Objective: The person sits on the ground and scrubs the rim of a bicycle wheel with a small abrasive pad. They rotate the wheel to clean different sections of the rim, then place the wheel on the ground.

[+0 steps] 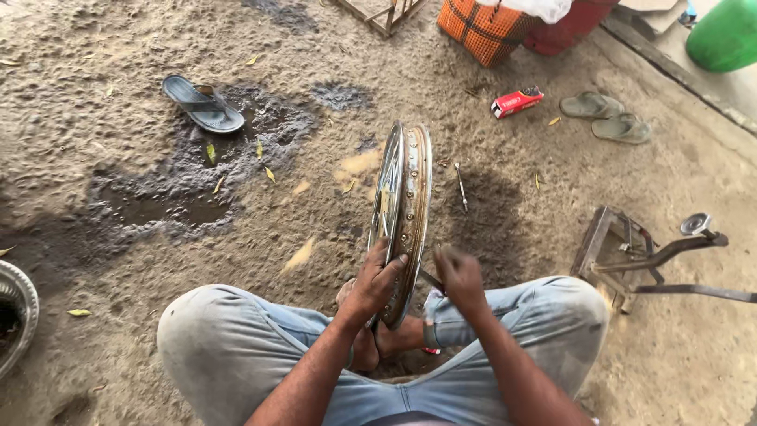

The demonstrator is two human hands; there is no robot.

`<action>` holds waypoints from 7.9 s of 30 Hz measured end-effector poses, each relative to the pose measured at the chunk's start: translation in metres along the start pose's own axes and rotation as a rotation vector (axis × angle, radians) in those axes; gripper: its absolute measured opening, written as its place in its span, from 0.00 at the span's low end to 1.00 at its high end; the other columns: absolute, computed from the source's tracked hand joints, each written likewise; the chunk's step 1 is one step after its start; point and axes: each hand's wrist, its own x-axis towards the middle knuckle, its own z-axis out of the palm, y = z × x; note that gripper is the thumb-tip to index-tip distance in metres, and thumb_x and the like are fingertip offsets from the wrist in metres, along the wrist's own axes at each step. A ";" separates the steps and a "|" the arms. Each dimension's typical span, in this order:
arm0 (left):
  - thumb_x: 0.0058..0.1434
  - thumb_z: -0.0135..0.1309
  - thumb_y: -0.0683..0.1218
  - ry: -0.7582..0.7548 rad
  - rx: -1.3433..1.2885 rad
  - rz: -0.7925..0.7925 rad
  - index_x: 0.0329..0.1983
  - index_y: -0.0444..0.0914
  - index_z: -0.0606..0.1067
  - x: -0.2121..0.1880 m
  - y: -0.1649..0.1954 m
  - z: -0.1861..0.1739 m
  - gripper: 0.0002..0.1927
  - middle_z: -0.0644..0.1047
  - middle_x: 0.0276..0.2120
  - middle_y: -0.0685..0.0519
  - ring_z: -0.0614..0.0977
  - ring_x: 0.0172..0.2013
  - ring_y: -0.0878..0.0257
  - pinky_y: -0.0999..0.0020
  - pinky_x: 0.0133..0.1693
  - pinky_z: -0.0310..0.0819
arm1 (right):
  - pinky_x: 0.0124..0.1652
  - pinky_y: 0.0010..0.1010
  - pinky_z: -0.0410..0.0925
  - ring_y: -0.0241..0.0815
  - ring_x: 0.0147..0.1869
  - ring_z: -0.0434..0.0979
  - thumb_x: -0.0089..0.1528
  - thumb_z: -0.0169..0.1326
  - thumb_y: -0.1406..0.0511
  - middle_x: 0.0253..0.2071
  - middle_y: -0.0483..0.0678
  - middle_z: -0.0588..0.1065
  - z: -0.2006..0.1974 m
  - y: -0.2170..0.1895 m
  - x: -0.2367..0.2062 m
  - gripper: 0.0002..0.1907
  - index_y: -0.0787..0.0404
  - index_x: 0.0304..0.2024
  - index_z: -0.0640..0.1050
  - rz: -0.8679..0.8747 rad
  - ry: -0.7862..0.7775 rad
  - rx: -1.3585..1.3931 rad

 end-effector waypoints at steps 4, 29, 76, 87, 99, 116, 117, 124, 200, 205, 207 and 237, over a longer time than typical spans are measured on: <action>0.65 0.52 0.51 -0.004 -0.053 -0.005 0.51 0.33 0.75 -0.006 0.003 0.000 0.19 0.76 0.48 0.44 0.78 0.49 0.53 0.62 0.51 0.70 | 0.25 0.27 0.61 0.30 0.26 0.65 0.70 0.51 0.61 0.25 0.42 0.73 0.015 -0.017 0.033 0.15 0.66 0.38 0.81 0.174 -0.081 0.390; 0.66 0.51 0.49 -0.035 -0.085 0.075 0.45 0.30 0.76 -0.008 0.004 -0.005 0.16 0.73 0.52 0.44 0.76 0.54 0.51 0.61 0.56 0.67 | 0.26 0.27 0.65 0.30 0.26 0.69 0.69 0.52 0.61 0.24 0.40 0.74 0.010 -0.033 0.075 0.15 0.66 0.37 0.81 0.094 -0.006 0.338; 0.68 0.51 0.50 0.008 -0.010 0.000 0.59 0.29 0.72 -0.003 -0.005 -0.013 0.23 0.70 0.58 0.41 0.68 0.59 0.52 0.59 0.60 0.59 | 0.22 0.25 0.64 0.28 0.22 0.66 0.69 0.52 0.58 0.21 0.38 0.67 0.024 -0.031 0.056 0.18 0.58 0.26 0.71 0.062 0.111 0.373; 0.66 0.51 0.47 -0.023 -0.341 -0.033 0.56 0.30 0.72 0.009 -0.002 -0.009 0.20 0.76 0.42 0.47 0.74 0.44 0.60 0.63 0.50 0.70 | 0.23 0.26 0.58 0.28 0.25 0.61 0.71 0.52 0.56 0.21 0.38 0.67 0.055 0.012 -0.079 0.21 0.62 0.28 0.77 0.263 0.006 0.463; 0.65 0.49 0.50 -0.027 -0.208 -0.059 0.56 0.32 0.72 0.003 0.020 -0.008 0.21 0.76 0.47 0.46 0.76 0.50 0.57 0.63 0.53 0.70 | 0.24 0.26 0.64 0.30 0.23 0.68 0.69 0.53 0.56 0.24 0.41 0.73 0.016 -0.053 0.076 0.17 0.63 0.34 0.77 0.248 -0.005 0.405; 0.65 0.49 0.50 0.055 -0.054 0.049 0.44 0.30 0.77 0.013 0.010 -0.010 0.18 0.75 0.47 0.44 0.78 0.49 0.52 0.59 0.53 0.70 | 0.23 0.27 0.56 0.31 0.24 0.60 0.72 0.52 0.59 0.21 0.39 0.66 0.042 0.036 -0.067 0.20 0.64 0.28 0.76 0.337 -0.057 0.397; 0.65 0.49 0.51 0.040 -0.045 0.024 0.43 0.30 0.77 0.013 0.010 -0.010 0.18 0.77 0.44 0.44 0.79 0.47 0.52 0.59 0.52 0.71 | 0.22 0.28 0.56 0.31 0.23 0.60 0.72 0.51 0.58 0.20 0.40 0.65 0.030 0.037 -0.057 0.22 0.63 0.26 0.74 0.328 -0.070 0.313; 0.67 0.52 0.51 0.011 -0.178 -0.035 0.58 0.32 0.70 0.008 0.009 -0.010 0.22 0.74 0.50 0.51 0.74 0.51 0.61 0.63 0.54 0.67 | 0.21 0.28 0.54 0.32 0.20 0.58 0.73 0.51 0.58 0.21 0.42 0.64 0.009 -0.029 0.052 0.20 0.66 0.32 0.73 0.251 -0.005 0.444; 0.61 0.57 0.42 0.281 -0.334 -0.104 0.47 0.34 0.77 -0.023 0.022 -0.001 0.12 0.81 0.33 0.52 0.81 0.31 0.67 0.71 0.33 0.77 | 0.45 0.32 0.78 0.35 0.42 0.83 0.56 0.64 0.67 0.38 0.46 0.83 -0.033 -0.055 0.053 0.08 0.62 0.37 0.85 -0.092 -0.363 -0.180; 0.59 0.60 0.43 0.361 -0.147 -0.120 0.45 0.34 0.78 -0.022 0.008 0.005 0.12 0.82 0.34 0.53 0.82 0.33 0.68 0.73 0.36 0.77 | 0.40 0.31 0.75 0.35 0.38 0.80 0.56 0.66 0.68 0.34 0.46 0.83 -0.025 -0.032 0.052 0.09 0.63 0.39 0.84 0.062 -0.471 -0.171; 0.60 0.58 0.42 0.344 -0.329 -0.019 0.45 0.32 0.77 -0.018 0.004 0.007 0.12 0.80 0.35 0.51 0.80 0.34 0.67 0.71 0.37 0.77 | 0.40 0.31 0.75 0.35 0.38 0.79 0.58 0.66 0.68 0.34 0.46 0.83 0.000 -0.020 0.038 0.09 0.63 0.40 0.84 0.155 -0.555 -0.052; 0.57 0.58 0.40 0.343 -0.341 -0.028 0.43 0.32 0.76 -0.014 0.001 0.009 0.11 0.80 0.32 0.51 0.80 0.33 0.67 0.71 0.37 0.76 | 0.47 0.36 0.77 0.38 0.42 0.86 0.59 0.63 0.65 0.39 0.46 0.85 -0.025 -0.046 0.059 0.08 0.61 0.39 0.85 0.214 -0.529 -0.186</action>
